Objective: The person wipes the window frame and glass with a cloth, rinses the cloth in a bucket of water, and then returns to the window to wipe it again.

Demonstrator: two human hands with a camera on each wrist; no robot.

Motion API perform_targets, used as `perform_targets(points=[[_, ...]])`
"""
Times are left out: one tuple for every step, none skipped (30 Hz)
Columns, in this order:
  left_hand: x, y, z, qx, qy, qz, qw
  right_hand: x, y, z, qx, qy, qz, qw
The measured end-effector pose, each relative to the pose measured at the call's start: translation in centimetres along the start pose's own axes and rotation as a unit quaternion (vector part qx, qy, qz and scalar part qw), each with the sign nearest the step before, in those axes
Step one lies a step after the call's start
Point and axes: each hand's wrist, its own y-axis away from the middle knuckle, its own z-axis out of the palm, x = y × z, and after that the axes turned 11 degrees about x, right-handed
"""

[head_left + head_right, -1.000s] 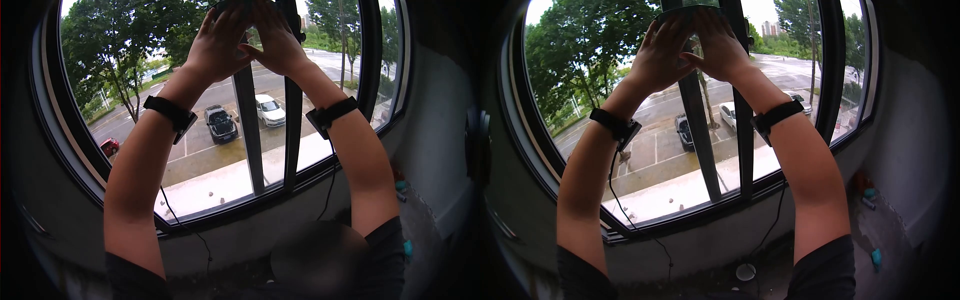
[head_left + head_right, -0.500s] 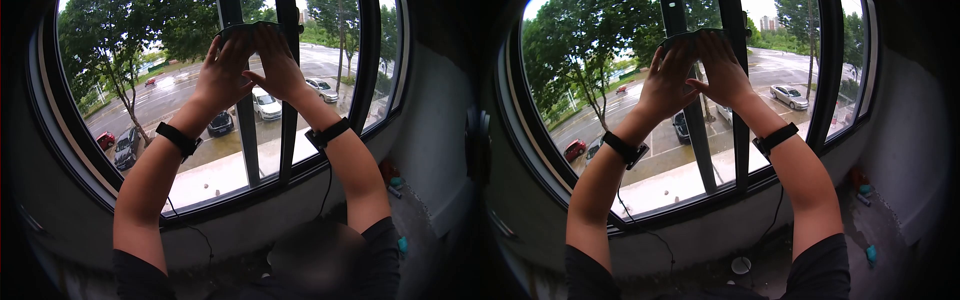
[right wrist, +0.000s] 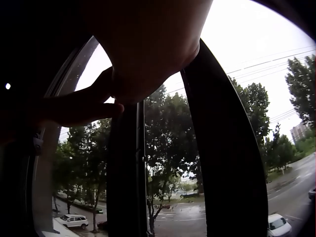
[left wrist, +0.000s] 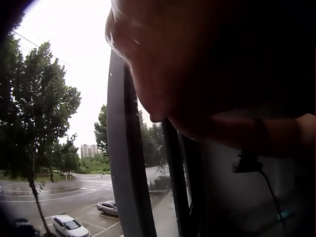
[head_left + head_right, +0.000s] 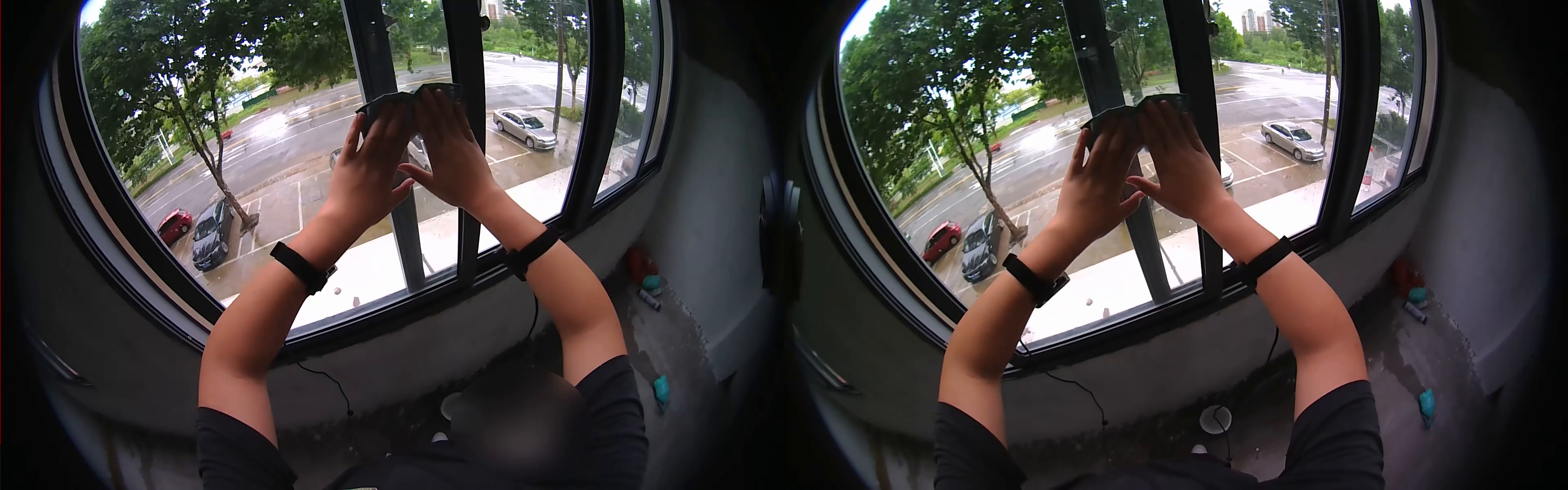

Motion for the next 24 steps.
perform_targets(points=[[0.6, 0.8, 0.1, -0.012, 0.009, -0.006, 1.0, -0.3, 0.8, 0.0, -0.008, 0.001, 0.002, 1.0], [1.3, 1.5, 0.3, -0.017, 0.011, -0.004, 1.0, -0.6, 1.8, 0.2, -0.01, -0.001, 0.007, 1.0], [2.1, 2.3, 0.6, -0.03, 0.011, -0.014, 0.999, -0.9, 2.8, 0.4, -0.018, -0.001, 0.016, 1.0], [2.8, 3.1, 0.9, -0.043, 0.011, -0.026, 0.999, -1.2, 3.8, 0.6, -0.028, -0.002, 0.025, 0.999], [3.4, 4.0, 1.2, -0.047, 0.012, -0.023, 0.999, -1.4, 4.8, 0.7, -0.043, -0.001, 0.032, 0.999], [4.0, 4.7, 1.3, -0.052, 0.014, -0.024, 0.998, -1.7, 5.7, 0.8, -0.047, -0.004, 0.035, 0.998], [4.6, 5.4, 1.5, -0.054, 0.028, -0.03, 0.998, -2.0, 6.6, 0.9, -0.061, -0.002, 0.041, 0.997], [5.1, 6.0, 1.7, -0.056, 0.043, -0.036, 0.997, -2.2, 7.4, 1.0, -0.076, 0.001, 0.047, 0.996], [5.6, 6.6, 1.8, -0.067, 0.054, -0.039, 0.995, -2.4, 8.3, 1.2, -0.08, -0.001, 0.051, 0.996], [5.9, 7.1, 1.9, -0.073, 0.057, -0.039, 0.995, -2.7, 9.2, 1.5, -0.073, -0.007, 0.057, 0.996], [6.2, 7.5, 2.1, -0.081, 0.051, -0.036, 0.995, -2.8, 10.0, 1.8, -0.066, -0.013, 0.063, 0.996], [6.6, 8.0, 2.1, -0.09, 0.044, -0.032, 0.994, -3.0, 10.6, 2.0, -0.07, -0.016, 0.068, 0.995], [6.9, 8.5, 2.2, -0.096, 0.047, -0.031, 0.994, -3.2, 11.2, 2.1, -0.068, -0.017, 0.072, 0.995], [7.2, 8.9, 2.3, -0.101, 0.05, -0.032, 0.993, -3.4, 11.8, 2.3, -0.065, -0.018, 0.076, 0.995], [7.5, 9.3, 2.3, -0.106, 0.052, -0.032, 0.993, -3.6, 12.5, 2.5, -0.069, -0.02, 0.081, 0.994], [8.0, 9.9, 2.4, -0.112, 0.055, -0.031, 0.992, -3.9, 13.3, 2.7, -0.078, -0.018, 0.086, 0.993], [8.6, 10.7, 2.5, -0.124, 0.06, -0.036, 0.99, -4.2, 14.1, 2.9, -0.088, -0.018, 0.09, 0.992], [9.3, 11.6, 2.6, -0.136, 0.063, -0.041, 0.988, -4.5, 15.2, 3.1, -0.091, -0.02, 0.095, 0.991], [10.1, 12.5, 2.9, -0.153, 0.074, -0.049, 0.984, -4.9, 16.4, 3.3, -0.104, -0.021, 0.101, 0.989], [10.8, 13.4, 3.0, -0.162, 0.086, -0.05, 0.982, -5.2, 17.7, 3.5, -0.118, -0.021, 0.108, 0.987], [11.3, 14.3, 3.1, -0.171, 0.088, -0.045, 0.98, -5.6, 19.0, 3.6, -0.137, -0.023, 0.114, 0.984], [11.8, 15.1, 3.1, -0.18, 0.09, -0.041, 0.979, -6.0, 20.2, 3.8, -0.141, -0.024, 0.119, 0.983], [12.3, 16.1, 3.1, -0.186, 0.094, -0.04, 0.977, -6.4, 21.4, 4.0, -0.15, -0.029, 0.123, 0.981], [12.9, 16.9, 3.1, -0.204, 0.098, -0.038, 0.973, -6.8, 22.6, 4.2, -0.158, -0.035, 0.128, 0.978]])
